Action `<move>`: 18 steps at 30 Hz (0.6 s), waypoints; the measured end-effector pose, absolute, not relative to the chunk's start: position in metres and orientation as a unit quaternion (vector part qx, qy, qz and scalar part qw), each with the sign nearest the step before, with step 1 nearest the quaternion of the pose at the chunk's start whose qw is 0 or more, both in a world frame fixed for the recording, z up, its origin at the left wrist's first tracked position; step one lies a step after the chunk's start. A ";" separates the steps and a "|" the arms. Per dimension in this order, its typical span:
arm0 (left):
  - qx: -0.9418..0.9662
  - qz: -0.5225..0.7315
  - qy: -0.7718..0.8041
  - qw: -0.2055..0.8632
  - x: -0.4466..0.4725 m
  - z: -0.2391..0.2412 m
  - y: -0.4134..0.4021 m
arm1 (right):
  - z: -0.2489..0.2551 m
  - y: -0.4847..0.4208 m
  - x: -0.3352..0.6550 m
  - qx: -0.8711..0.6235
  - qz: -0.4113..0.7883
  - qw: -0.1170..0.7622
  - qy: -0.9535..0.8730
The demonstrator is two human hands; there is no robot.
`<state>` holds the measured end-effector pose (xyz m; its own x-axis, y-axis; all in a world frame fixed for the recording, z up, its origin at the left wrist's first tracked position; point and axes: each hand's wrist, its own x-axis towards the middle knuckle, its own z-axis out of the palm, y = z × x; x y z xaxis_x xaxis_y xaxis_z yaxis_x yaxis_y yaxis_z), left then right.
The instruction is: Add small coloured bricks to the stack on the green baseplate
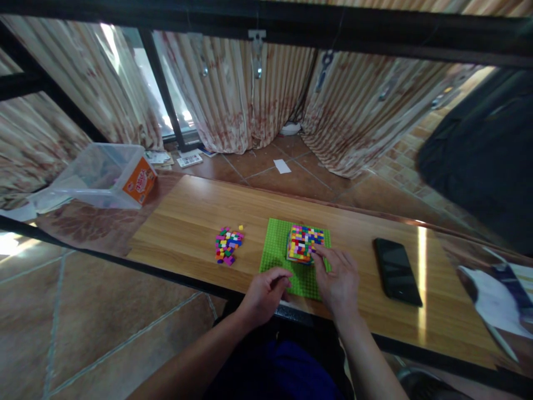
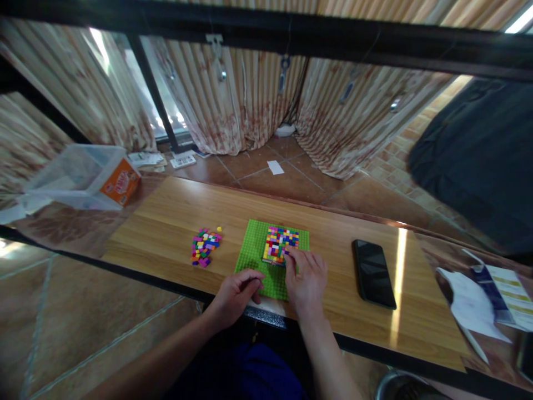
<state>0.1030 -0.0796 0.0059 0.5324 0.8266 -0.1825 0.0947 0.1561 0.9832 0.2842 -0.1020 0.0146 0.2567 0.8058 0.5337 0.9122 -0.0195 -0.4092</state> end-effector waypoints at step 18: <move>0.590 0.283 0.390 0.648 0.103 0.005 -0.081 | 0.000 -0.116 0.282 -0.686 -0.103 0.376 -0.615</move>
<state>0.1032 -0.0809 0.0048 0.5356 0.8267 -0.1722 0.0947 0.1438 0.9851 0.2819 -0.1160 0.0004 0.2235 0.7661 0.6026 0.9205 0.0375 -0.3890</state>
